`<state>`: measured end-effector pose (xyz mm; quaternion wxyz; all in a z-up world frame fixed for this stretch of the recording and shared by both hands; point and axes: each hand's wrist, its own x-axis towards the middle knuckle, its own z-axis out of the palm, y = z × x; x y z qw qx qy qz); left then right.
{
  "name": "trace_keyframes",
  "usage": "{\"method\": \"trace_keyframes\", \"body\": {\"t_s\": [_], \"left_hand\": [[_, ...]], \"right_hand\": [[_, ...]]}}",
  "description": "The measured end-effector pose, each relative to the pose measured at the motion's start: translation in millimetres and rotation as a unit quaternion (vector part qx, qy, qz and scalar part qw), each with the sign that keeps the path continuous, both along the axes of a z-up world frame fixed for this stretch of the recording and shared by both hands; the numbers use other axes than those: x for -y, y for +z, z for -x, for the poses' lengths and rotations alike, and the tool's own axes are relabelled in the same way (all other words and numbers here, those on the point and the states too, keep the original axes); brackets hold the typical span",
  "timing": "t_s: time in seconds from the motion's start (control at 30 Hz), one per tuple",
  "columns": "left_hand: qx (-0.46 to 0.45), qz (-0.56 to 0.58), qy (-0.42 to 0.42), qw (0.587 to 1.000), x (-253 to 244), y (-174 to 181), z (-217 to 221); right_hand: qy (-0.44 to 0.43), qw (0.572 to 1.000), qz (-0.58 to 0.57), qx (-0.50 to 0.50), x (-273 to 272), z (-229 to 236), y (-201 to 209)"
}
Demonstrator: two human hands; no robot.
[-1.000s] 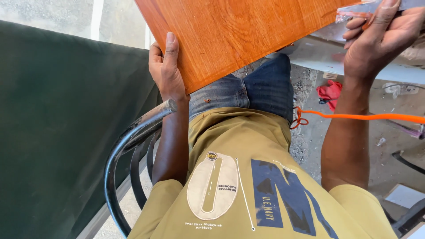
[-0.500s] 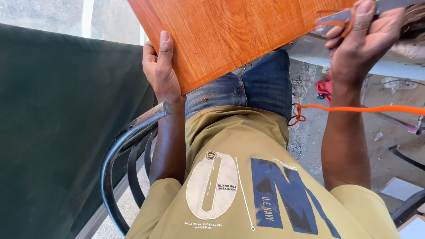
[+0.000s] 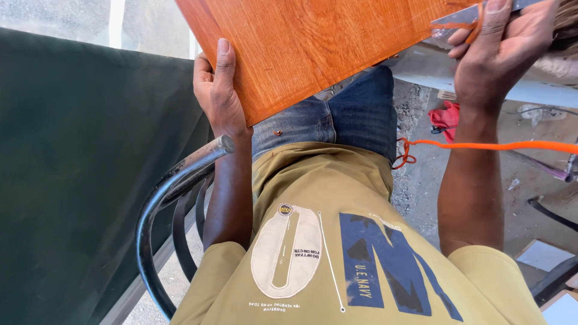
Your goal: Scraping the edges of a wooden board using a metal hand tool to smooth or finish them.
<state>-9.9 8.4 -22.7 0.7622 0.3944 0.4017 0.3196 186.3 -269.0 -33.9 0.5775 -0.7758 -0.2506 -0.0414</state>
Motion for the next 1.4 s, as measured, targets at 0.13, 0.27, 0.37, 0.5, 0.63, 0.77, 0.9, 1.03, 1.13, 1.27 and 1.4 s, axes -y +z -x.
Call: {"method": "trace_keyframes", "body": {"t_s": [0.13,0.27,0.37,0.5,0.63,0.77,0.9,1.03,1.13,1.27,1.4], "left_hand": [[-0.006,-0.014,-0.016,1.0,-2.1,-3.2,3.7],[-0.005,-0.018,-0.018,1.0,-1.1,-2.3,3.0],[0.003,-0.02,-0.015,1.0,-1.4,-3.6,2.9],[0.013,-0.011,-0.013,1.0,-0.4,2.1,3.8],[0.001,-0.008,-0.024,1.0,-0.9,-1.8,2.4],[0.009,-0.01,-0.01,1.0,1.2,3.4,2.3],[0.003,-0.002,-0.02,1.0,-0.1,0.8,1.5],[0.011,-0.007,-0.015,1.0,-0.2,-3.9,2.6],[0.008,-0.015,-0.018,1.0,-0.9,-2.3,2.9],[0.016,-0.016,-0.019,1.0,0.9,1.4,2.8],[0.012,-0.014,-0.017,1.0,1.1,-0.8,3.2]], "right_hand": [[-0.053,0.998,-0.008,0.015,-4.0,-1.6,-1.6],[-0.014,0.999,-0.032,-0.042,-26.4,30.5,15.4],[-0.01,1.0,-0.014,0.016,-17.2,16.9,5.3],[-0.027,0.999,-0.014,0.024,-29.0,28.9,19.9],[0.014,1.0,0.015,0.002,-25.7,32.0,21.2],[-0.079,0.997,-0.013,0.013,13.2,-8.2,-26.3],[-0.043,0.998,0.002,0.049,-14.3,19.4,12.5],[-0.039,0.999,-0.001,0.018,-15.4,23.6,12.9],[-0.042,0.999,0.009,0.032,-18.2,23.4,17.4],[-0.04,0.999,0.012,0.028,-29.8,37.1,22.4],[-0.022,1.0,0.01,0.013,-34.5,44.2,26.9]]}}
